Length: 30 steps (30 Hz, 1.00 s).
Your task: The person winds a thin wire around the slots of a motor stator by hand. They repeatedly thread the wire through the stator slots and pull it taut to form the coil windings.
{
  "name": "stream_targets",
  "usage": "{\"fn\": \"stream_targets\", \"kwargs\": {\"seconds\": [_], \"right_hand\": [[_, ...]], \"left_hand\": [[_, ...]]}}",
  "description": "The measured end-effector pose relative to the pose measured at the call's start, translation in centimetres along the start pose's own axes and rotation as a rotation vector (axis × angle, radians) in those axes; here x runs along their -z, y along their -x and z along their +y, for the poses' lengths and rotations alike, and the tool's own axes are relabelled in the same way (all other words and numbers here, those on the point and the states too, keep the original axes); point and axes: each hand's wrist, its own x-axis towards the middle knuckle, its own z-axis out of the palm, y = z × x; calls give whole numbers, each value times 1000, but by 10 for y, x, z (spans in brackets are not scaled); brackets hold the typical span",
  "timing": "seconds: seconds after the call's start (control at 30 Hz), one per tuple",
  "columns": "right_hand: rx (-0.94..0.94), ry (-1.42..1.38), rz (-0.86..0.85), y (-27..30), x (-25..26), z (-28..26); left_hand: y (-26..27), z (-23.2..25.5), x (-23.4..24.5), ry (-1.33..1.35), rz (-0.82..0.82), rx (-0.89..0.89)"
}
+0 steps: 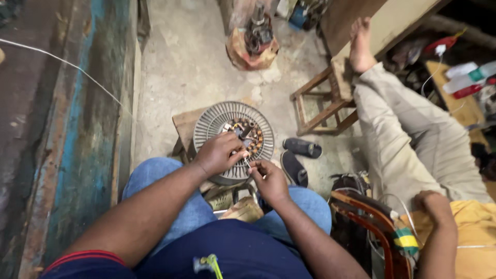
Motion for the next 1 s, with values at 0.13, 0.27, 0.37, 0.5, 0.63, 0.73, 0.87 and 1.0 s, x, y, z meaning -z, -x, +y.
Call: {"fn": "stream_targets", "kwargs": {"seconds": [0.13, 0.27, 0.37, 0.5, 0.63, 0.73, 0.87, 1.0], "right_hand": [[-187, -220, -218, 14, 9, -3], [-147, -442, -567, 57, 27, -19], [-146, -488, -514, 66, 43, -32], [-132, -502, -347, 65, 52, -42], [-132, -543, -362, 79, 45, -38], [-137, -545, -353, 87, 40, -30], [-221, -615, -400, 90, 41, -24], [-200, -554, -408, 88, 40, -26]], "left_hand": [[-6, 1, 3, 10, 13, -16], [-5, -2, 2, -3, -2, -20], [-5, -2, 1, 2, -5, -22], [-6, 6, 6, 29, 6, -28], [-5, 8, 18, 33, -73, -107], [-7, 10, 20, -82, -185, -108], [-10, 8, 20, -176, -219, -248], [-11, 3, 17, -209, -238, -271]]}}
